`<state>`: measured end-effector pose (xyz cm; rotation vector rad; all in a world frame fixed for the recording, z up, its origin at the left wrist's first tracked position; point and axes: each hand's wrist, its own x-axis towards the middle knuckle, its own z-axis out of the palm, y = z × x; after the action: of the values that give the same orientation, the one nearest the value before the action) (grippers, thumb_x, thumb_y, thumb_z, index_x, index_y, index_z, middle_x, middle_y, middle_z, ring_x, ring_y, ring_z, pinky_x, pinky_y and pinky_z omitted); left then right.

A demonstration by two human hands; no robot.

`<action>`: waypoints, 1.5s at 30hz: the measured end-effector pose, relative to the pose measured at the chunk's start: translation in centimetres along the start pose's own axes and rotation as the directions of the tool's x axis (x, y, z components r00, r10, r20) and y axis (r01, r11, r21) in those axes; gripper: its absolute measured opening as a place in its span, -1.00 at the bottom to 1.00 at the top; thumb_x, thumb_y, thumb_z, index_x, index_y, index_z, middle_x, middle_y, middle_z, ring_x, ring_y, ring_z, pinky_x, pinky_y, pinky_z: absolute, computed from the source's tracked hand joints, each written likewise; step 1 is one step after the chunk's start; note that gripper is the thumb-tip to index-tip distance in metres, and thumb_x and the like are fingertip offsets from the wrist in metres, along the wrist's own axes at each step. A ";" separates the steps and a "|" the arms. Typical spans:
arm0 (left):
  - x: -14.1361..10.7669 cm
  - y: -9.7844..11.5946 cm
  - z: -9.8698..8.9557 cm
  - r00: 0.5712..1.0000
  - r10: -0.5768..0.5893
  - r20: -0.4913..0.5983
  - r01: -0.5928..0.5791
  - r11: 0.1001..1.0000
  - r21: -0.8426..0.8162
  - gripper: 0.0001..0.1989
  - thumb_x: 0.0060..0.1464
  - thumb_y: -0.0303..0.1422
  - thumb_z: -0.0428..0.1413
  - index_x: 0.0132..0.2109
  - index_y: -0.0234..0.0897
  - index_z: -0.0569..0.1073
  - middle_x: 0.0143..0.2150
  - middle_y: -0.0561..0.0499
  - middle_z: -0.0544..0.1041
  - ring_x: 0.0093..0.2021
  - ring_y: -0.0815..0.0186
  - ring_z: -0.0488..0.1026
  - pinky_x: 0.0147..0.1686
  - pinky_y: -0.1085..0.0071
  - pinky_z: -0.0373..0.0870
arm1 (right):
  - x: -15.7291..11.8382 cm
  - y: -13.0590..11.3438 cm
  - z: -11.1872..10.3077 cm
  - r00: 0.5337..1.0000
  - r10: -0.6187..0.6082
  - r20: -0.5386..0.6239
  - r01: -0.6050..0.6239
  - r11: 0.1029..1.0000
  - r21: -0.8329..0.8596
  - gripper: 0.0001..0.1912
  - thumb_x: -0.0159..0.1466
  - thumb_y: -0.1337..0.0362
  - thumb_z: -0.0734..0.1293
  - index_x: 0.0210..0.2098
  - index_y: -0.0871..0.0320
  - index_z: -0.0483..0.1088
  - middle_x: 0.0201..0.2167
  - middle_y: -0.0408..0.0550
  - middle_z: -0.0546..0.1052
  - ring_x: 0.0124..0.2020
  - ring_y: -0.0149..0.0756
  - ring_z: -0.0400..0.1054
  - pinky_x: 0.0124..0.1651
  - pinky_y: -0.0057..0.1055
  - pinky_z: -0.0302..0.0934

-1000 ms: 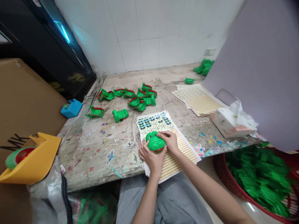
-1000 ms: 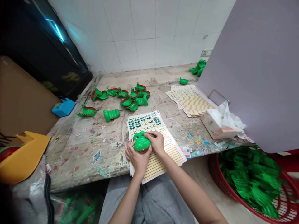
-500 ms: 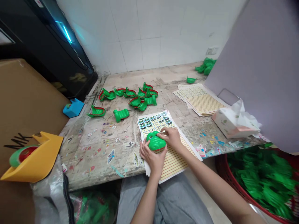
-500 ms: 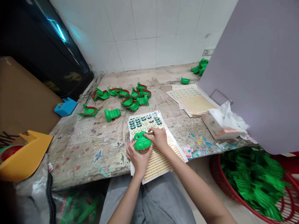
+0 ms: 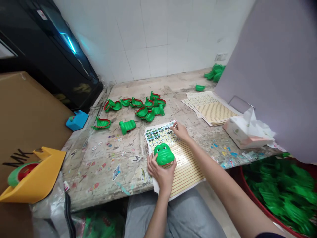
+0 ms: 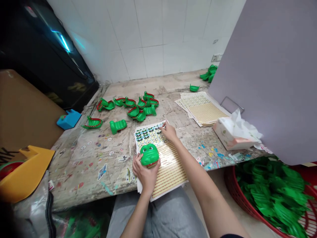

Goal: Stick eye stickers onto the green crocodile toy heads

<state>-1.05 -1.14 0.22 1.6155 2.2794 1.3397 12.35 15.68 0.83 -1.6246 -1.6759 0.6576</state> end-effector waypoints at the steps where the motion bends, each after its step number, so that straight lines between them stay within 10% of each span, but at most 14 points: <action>1: 0.0 -0.1 0.0 1.000 0.004 0.001 -0.004 1.000 -0.002 -0.37 -0.16 -0.07 0.22 0.00 -0.27 0.22 0.12 -0.22 0.34 0.24 0.02 0.14 0.17 0.02 0.08 | 0.4 0.6 0.2 0.999 -0.013 -0.052 0.012 0.999 -0.031 -0.83 0.18 0.14 0.23 -0.35 0.12 0.27 -0.59 -0.20 0.39 -0.47 -0.31 0.31 -0.34 -0.43 0.10; 16: -0.3 -0.3 0.1 0.999 0.034 0.025 -0.034 0.999 -0.009 -0.36 -0.12 -0.07 0.21 0.04 -0.30 0.22 0.26 -0.27 0.18 0.34 -0.06 -0.04 0.24 -0.09 0.01 | -0.3 1.4 1.0 0.951 -0.274 -0.140 0.186 0.874 -0.449 -0.90 0.17 0.30 0.22 -0.44 0.17 0.32 -0.35 0.01 0.48 -0.17 -0.17 0.24 -0.17 -0.30 -0.07; 30: -0.3 0.1 0.2 0.998 -0.025 0.066 0.022 0.999 0.048 -0.32 -0.14 -0.03 0.20 0.04 -0.31 0.23 0.28 -0.29 0.16 0.36 -0.07 -0.15 0.26 -0.16 -0.14 | 0.3 1.2 0.4 0.961 -0.257 -0.099 0.242 0.960 -0.139 -0.76 0.03 0.17 0.37 -0.54 0.12 0.23 -0.53 -0.08 0.42 -0.35 -0.23 0.27 -0.24 -0.34 0.10; 35: -0.3 0.1 0.3 0.998 -0.025 0.061 0.023 0.999 0.027 -0.30 -0.16 0.00 0.20 0.05 -0.32 0.23 0.27 -0.29 0.18 0.36 -0.05 -0.13 0.26 -0.14 -0.15 | -4.6 -3.4 -1.5 0.968 -0.111 -0.226 0.178 0.937 0.301 -0.67 0.02 0.05 0.40 -0.55 0.13 0.24 -0.54 -0.13 0.38 -0.46 -0.33 0.26 -0.34 -0.39 0.15; 38: -0.3 0.1 0.2 0.996 -0.034 0.083 0.033 0.999 0.013 -0.30 -0.15 -0.01 0.19 0.06 -0.34 0.22 0.27 -0.30 0.17 0.36 -0.07 -0.14 0.26 -0.16 -0.16 | -10.1 -6.5 -1.7 0.996 -0.004 -0.094 0.044 0.904 0.426 -0.65 0.00 0.04 0.43 -0.56 0.14 0.27 -0.62 -0.19 0.31 -0.55 -0.38 0.18 -0.45 -0.43 0.09; 45: -0.1 0.5 -0.3 0.986 -0.075 0.147 0.077 0.997 -0.007 -0.55 0.04 -0.23 0.01 0.04 -0.37 0.23 0.28 -0.31 0.16 0.38 -0.01 -0.19 0.26 -0.15 -0.20 | -16.2 -8.4 -0.3 0.979 0.002 -0.205 0.038 0.981 0.192 -0.70 0.07 0.09 0.41 -0.55 0.12 0.26 -0.55 -0.13 0.37 -0.43 -0.27 0.26 -0.37 -0.38 0.13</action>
<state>-0.77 -1.33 0.70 1.5505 2.2185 1.1743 6.73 -1.07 5.31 -1.4828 -1.4297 0.6033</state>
